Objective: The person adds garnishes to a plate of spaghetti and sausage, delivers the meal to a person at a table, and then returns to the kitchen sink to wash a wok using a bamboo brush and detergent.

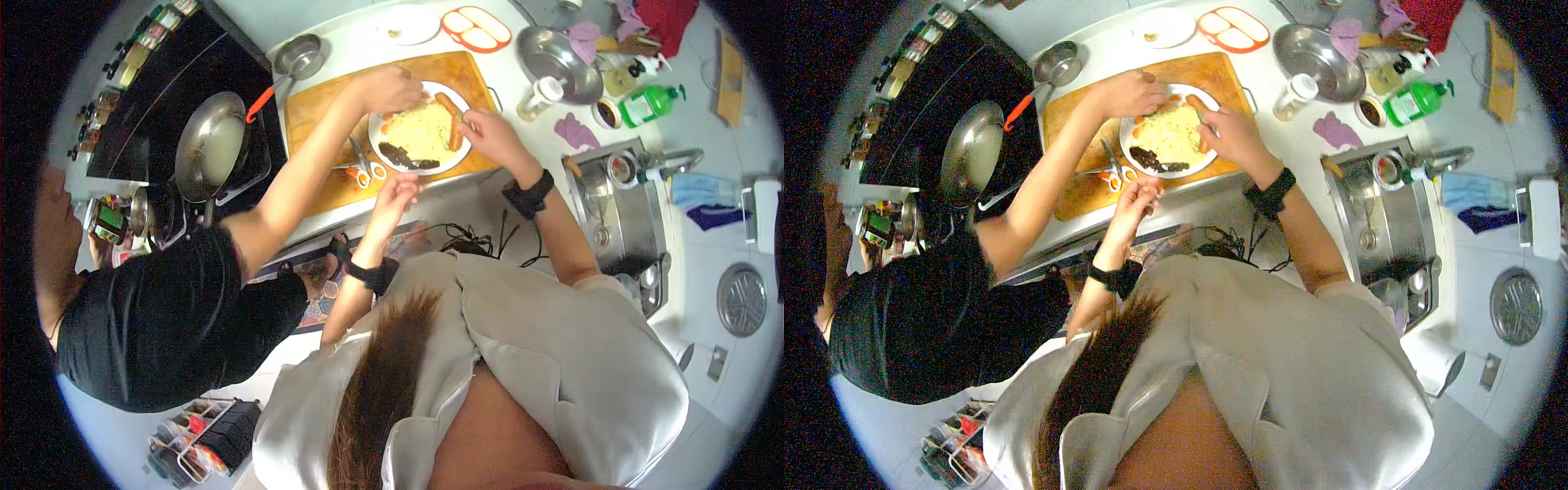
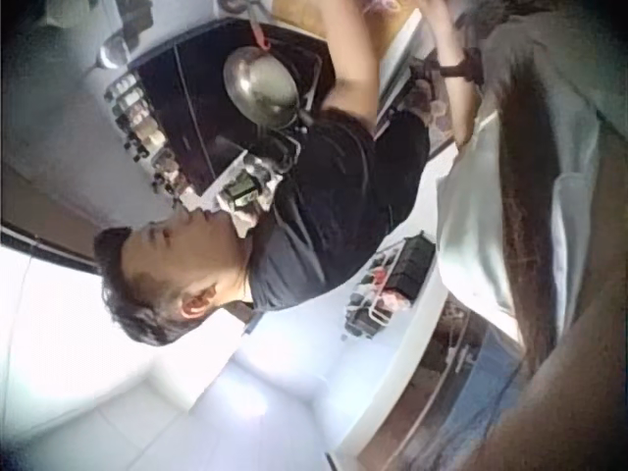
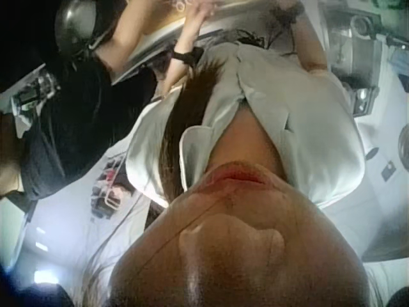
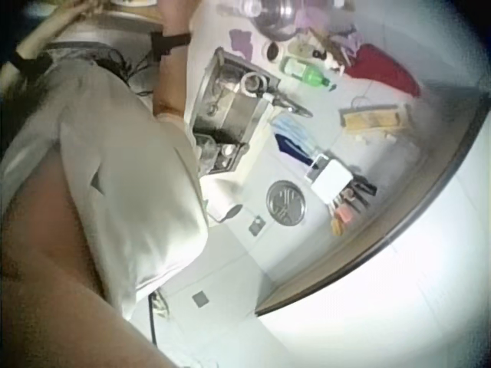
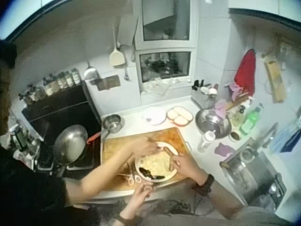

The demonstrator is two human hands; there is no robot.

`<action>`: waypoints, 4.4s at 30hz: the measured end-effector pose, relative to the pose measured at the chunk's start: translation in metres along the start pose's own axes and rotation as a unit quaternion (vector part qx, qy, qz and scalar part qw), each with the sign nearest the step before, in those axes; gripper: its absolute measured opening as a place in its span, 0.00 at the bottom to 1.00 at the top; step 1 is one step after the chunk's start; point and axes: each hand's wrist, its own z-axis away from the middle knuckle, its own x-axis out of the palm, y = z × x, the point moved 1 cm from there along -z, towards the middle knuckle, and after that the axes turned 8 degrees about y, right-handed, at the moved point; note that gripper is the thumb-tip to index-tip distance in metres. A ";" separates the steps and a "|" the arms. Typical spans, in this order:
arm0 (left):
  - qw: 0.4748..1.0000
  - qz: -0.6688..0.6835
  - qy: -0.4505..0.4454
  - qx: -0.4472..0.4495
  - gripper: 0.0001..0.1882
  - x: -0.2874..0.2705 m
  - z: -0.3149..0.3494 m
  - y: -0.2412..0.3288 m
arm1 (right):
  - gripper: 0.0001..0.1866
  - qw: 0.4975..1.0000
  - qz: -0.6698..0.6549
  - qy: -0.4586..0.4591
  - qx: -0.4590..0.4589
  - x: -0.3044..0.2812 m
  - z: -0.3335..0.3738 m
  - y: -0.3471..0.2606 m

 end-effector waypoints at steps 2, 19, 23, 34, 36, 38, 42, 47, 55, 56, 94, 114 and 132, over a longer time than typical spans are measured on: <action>1.000 0.004 0.003 0.004 0.11 -0.006 -0.006 -0.004 | 0.10 0.999 -0.033 0.000 -0.021 0.005 -0.014 0.001; 0.952 -0.155 0.086 0.251 0.13 -0.007 -0.068 0.060 | 0.08 0.962 -0.256 -0.094 -0.008 0.019 -0.034 -0.032; 0.982 -0.057 0.047 0.176 0.10 -0.014 -0.072 0.050 | 0.08 0.965 -0.232 -0.095 -0.069 0.017 -0.035 -0.045; 0.992 0.005 0.051 0.115 0.07 -0.014 -0.060 0.047 | 0.10 0.953 -0.267 -0.146 -0.001 0.025 -0.027 -0.036; 0.993 0.019 0.044 0.113 0.07 -0.012 -0.057 0.054 | 0.10 0.950 -0.274 -0.147 0.000 0.026 -0.028 -0.035; 0.992 0.026 0.043 0.116 0.07 -0.011 -0.055 0.057 | 0.10 0.948 -0.282 -0.147 -0.001 0.027 -0.028 -0.035; 0.991 0.034 0.055 0.119 0.06 -0.014 -0.057 0.054 | 0.10 0.954 -0.270 -0.130 -0.029 0.032 -0.029 -0.033; 0.982 -0.061 0.053 0.168 0.07 -0.020 -0.065 0.046 | 0.10 0.963 -0.247 -0.084 -0.064 0.025 -0.031 -0.054; 0.806 -0.413 0.051 0.420 0.05 -0.010 -0.061 0.067 | 0.07 0.964 0.008 -0.088 -0.251 0.032 -0.040 -0.046; 0.787 -0.444 0.042 0.427 0.04 -0.008 -0.059 0.070 | 0.07 0.961 0.018 -0.101 -0.258 0.032 -0.039 -0.046; 0.681 -0.452 0.179 0.548 0.16 0.009 -0.065 0.038 | 0.13 0.959 -0.142 0.078 0.232 0.101 -0.055 0.025; 0.869 -0.238 0.232 0.368 0.07 0.004 -0.088 0.032 | 0.15 0.842 -0.422 -0.068 0.330 0.070 -0.045 0.017; 0.994 -0.033 0.063 -0.084 0.10 -0.018 -0.148 0.030 | 0.12 0.876 -0.382 0.027 0.294 0.084 -0.033 0.047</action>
